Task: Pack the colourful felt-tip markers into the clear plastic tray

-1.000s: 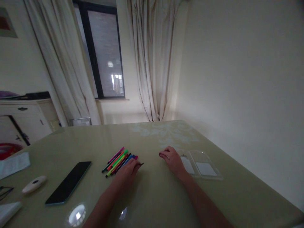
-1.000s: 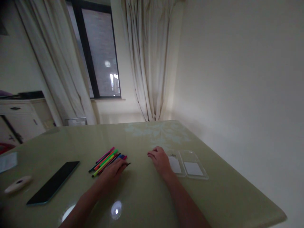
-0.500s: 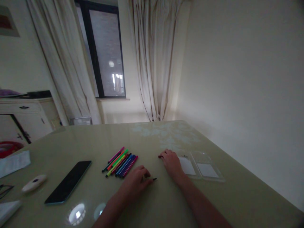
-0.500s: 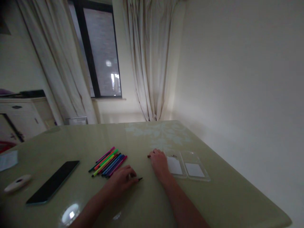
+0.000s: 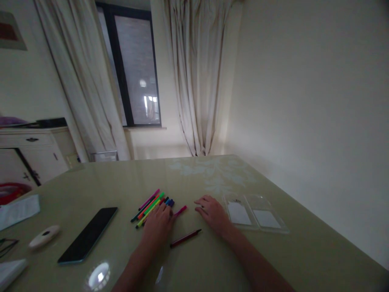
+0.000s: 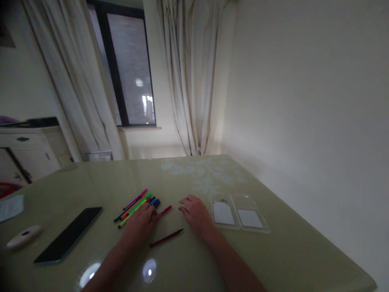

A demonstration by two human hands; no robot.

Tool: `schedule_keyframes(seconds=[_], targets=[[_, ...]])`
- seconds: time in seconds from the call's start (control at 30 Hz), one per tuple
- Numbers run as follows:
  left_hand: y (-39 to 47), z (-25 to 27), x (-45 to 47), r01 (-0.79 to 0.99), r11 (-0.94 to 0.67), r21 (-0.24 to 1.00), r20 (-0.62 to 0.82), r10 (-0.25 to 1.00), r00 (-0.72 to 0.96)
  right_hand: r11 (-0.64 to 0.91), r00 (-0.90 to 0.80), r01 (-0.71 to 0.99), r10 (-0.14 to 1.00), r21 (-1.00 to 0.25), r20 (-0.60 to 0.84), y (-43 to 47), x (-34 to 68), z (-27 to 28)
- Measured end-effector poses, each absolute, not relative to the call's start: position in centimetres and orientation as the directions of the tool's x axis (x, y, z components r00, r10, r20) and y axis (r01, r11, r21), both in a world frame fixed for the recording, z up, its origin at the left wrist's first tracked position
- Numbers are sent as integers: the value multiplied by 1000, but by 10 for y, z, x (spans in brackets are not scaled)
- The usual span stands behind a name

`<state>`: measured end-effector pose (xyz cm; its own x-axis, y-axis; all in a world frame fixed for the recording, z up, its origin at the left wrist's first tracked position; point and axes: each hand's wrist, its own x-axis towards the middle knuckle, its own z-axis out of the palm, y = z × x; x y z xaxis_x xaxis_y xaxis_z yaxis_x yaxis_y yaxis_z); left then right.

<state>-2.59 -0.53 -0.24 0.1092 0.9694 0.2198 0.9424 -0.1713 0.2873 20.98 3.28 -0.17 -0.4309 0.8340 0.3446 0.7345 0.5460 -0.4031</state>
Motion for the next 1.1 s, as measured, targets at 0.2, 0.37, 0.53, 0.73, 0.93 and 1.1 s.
schedule_keyframes(seconds=[0.2, 0.37, 0.53, 0.73, 0.93, 1.1], targets=[[-9, -8, 2, 855, -267, 445, 182, 962, 206, 689, -575, 591, 725, -420, 379, 25, 201, 1], [-14, 0, 0, 865, -322, 385, 200, 944, 263, 725, -595, 494, 684, -480, 422, 30, 216, 9], [-10, 14, -28, 946, -164, 281, 211, 972, 106, 583, -343, 606, 805, -542, 484, 43, 239, 11], [-11, 8, -28, 908, -273, 318, 153, 960, 235, 520, -417, 744, 852, -418, 318, 43, 223, -2], [-16, 1, -14, 813, -352, 464, 118, 934, 337, 446, -371, 824, 891, -349, 262, 39, 216, -3], [-22, 4, -11, 747, -366, 556, 68, 915, 398, 431, -342, 842, 891, -324, 298, 42, 219, -4]])
